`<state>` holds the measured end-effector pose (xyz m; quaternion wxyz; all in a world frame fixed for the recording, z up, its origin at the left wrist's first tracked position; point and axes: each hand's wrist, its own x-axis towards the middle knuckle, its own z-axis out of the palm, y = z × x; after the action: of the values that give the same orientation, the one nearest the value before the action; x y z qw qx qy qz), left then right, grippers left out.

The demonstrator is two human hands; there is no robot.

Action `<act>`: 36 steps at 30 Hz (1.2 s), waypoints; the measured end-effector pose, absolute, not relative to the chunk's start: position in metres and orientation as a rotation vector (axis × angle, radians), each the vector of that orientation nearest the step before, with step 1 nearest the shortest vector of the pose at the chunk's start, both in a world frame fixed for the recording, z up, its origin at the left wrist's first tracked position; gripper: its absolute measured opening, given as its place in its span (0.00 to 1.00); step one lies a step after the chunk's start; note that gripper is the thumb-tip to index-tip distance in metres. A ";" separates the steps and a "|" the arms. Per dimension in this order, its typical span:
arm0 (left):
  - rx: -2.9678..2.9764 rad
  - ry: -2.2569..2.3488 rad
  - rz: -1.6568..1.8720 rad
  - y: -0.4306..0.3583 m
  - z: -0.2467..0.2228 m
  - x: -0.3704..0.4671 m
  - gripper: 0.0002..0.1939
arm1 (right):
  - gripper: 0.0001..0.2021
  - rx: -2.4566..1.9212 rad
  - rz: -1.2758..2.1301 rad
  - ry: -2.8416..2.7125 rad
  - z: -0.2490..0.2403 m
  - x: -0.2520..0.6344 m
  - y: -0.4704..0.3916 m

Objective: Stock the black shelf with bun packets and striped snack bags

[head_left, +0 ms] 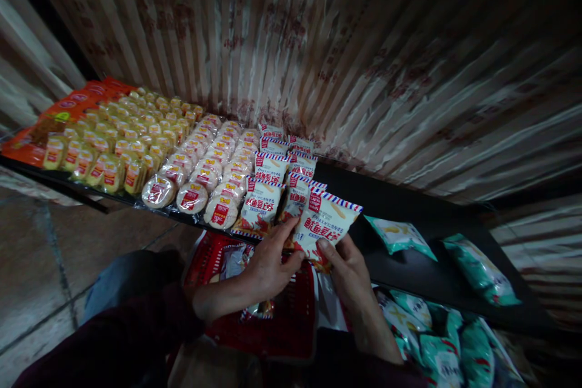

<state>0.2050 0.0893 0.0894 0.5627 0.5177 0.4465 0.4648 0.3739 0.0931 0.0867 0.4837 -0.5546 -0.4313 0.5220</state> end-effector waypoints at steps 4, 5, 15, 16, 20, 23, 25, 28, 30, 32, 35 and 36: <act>1.283 1.044 1.044 0.085 0.087 0.210 0.33 | 0.30 -1.374 1.279 -0.984 0.088 0.376 0.098; 1.303 1.053 1.027 0.083 0.085 0.211 0.34 | 0.29 -1.386 1.277 -0.986 0.088 0.377 0.099; 1.541 1.140 0.890 0.078 0.066 0.214 0.37 | 0.30 -1.476 1.243 -0.921 0.084 0.374 0.098; 1.552 1.143 0.890 0.079 0.065 0.213 0.37 | 0.30 -1.470 1.245 -0.923 0.084 0.373 0.098; 1.565 1.142 0.882 0.083 0.063 0.213 0.39 | 0.31 -1.496 1.254 -0.916 0.082 0.371 0.104; 1.572 1.147 0.878 0.084 0.060 0.213 0.39 | 0.31 -1.513 1.266 -0.902 0.080 0.370 0.108; 1.580 1.144 0.895 0.084 0.058 0.213 0.40 | 0.30 -1.507 1.267 -0.902 0.079 0.368 0.110; 1.584 1.130 0.915 0.085 0.056 0.213 0.40 | 0.29 -1.490 1.268 -0.911 0.078 0.366 0.111; 1.581 1.125 0.918 0.085 0.055 0.212 0.40 | 0.29 -1.471 1.282 -0.921 0.074 0.367 0.113; 1.576 1.128 0.915 0.086 0.054 0.212 0.40 | 0.30 -1.456 1.294 -0.938 0.070 0.368 0.115; 1.580 1.139 0.896 0.086 0.052 0.212 0.40 | 0.30 -1.456 1.280 -0.978 0.061 0.372 0.117; 1.586 1.142 0.889 0.087 0.052 0.212 0.40 | 0.30 -1.463 1.269 -0.990 0.059 0.373 0.118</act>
<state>0.2121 0.0868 0.0519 0.4771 0.6493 0.4674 0.3637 0.3729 0.1180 0.0591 0.4646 -0.5957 -0.4030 0.5167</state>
